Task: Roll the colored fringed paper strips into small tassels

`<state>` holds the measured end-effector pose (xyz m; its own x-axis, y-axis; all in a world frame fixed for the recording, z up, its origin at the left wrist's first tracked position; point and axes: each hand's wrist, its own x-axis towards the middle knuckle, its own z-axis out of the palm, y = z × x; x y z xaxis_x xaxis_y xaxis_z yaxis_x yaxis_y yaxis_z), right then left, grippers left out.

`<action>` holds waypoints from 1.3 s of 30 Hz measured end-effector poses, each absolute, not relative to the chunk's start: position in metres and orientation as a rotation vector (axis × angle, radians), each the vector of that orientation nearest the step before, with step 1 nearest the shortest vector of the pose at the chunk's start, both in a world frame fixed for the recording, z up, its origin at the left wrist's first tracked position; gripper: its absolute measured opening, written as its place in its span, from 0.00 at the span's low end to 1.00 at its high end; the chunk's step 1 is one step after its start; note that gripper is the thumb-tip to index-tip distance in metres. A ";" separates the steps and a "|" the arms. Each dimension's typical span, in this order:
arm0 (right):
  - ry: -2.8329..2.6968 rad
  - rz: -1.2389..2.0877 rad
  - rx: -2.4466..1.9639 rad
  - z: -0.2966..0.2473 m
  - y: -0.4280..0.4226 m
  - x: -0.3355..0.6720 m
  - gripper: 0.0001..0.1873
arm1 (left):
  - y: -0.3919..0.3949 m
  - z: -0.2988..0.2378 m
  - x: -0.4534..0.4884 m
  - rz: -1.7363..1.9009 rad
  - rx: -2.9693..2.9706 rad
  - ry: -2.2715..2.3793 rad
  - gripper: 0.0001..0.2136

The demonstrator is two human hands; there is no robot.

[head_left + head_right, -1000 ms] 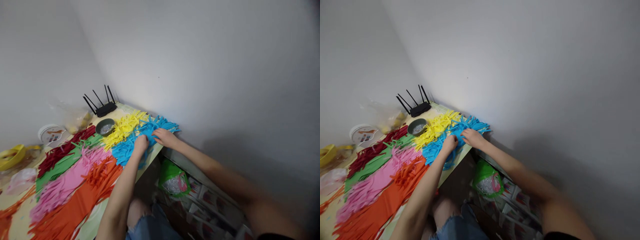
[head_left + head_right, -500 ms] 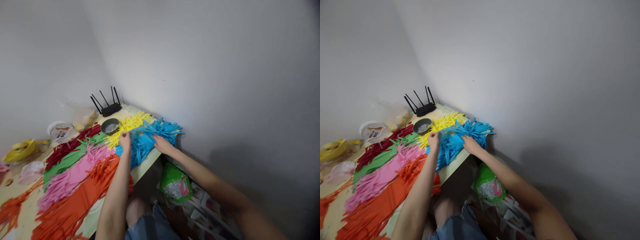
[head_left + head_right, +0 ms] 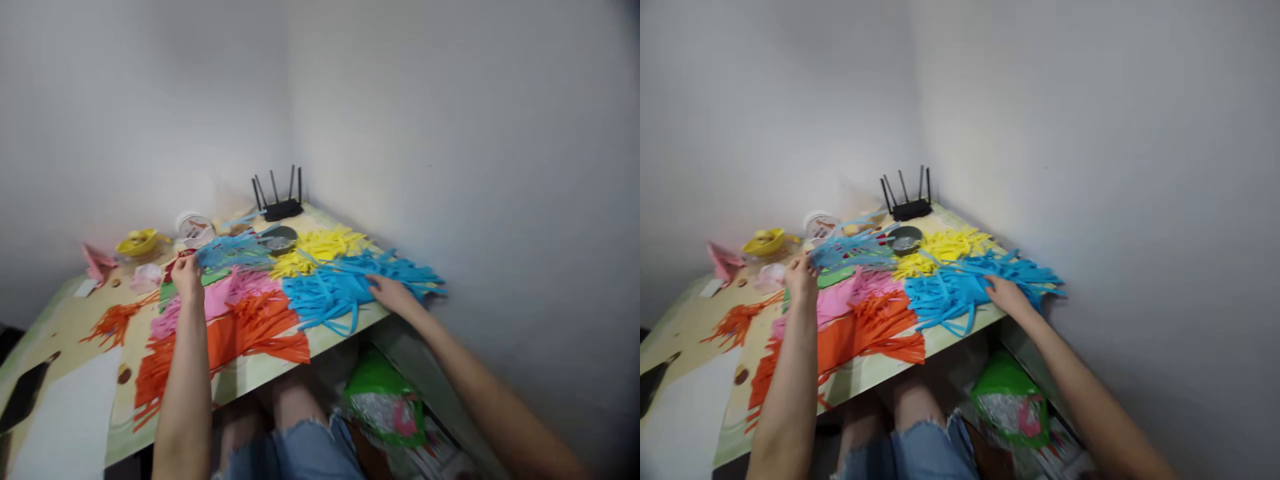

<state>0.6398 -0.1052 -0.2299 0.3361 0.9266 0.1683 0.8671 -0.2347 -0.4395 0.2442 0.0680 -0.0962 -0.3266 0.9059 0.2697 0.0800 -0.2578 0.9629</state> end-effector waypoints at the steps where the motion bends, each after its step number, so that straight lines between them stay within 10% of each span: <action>1: -1.569 0.143 -2.131 -0.218 -0.107 0.627 0.19 | 0.055 -0.089 0.225 1.711 1.297 1.349 0.08; 10: -2.124 -0.149 -0.859 -0.087 -0.101 0.382 0.23 | -0.079 -0.083 0.167 1.022 2.444 1.308 0.03; 14: -2.425 -0.092 -0.901 -0.084 -0.075 0.343 0.07 | -0.099 -0.093 0.137 0.927 2.528 1.312 0.04; 24: -2.680 -0.488 -1.249 -0.039 -0.093 0.314 0.10 | -0.091 -0.103 0.122 1.042 2.506 1.667 0.15; 39: -2.208 0.624 -1.166 -0.038 -0.091 0.359 0.10 | -0.095 -0.078 0.109 1.058 1.686 1.086 0.12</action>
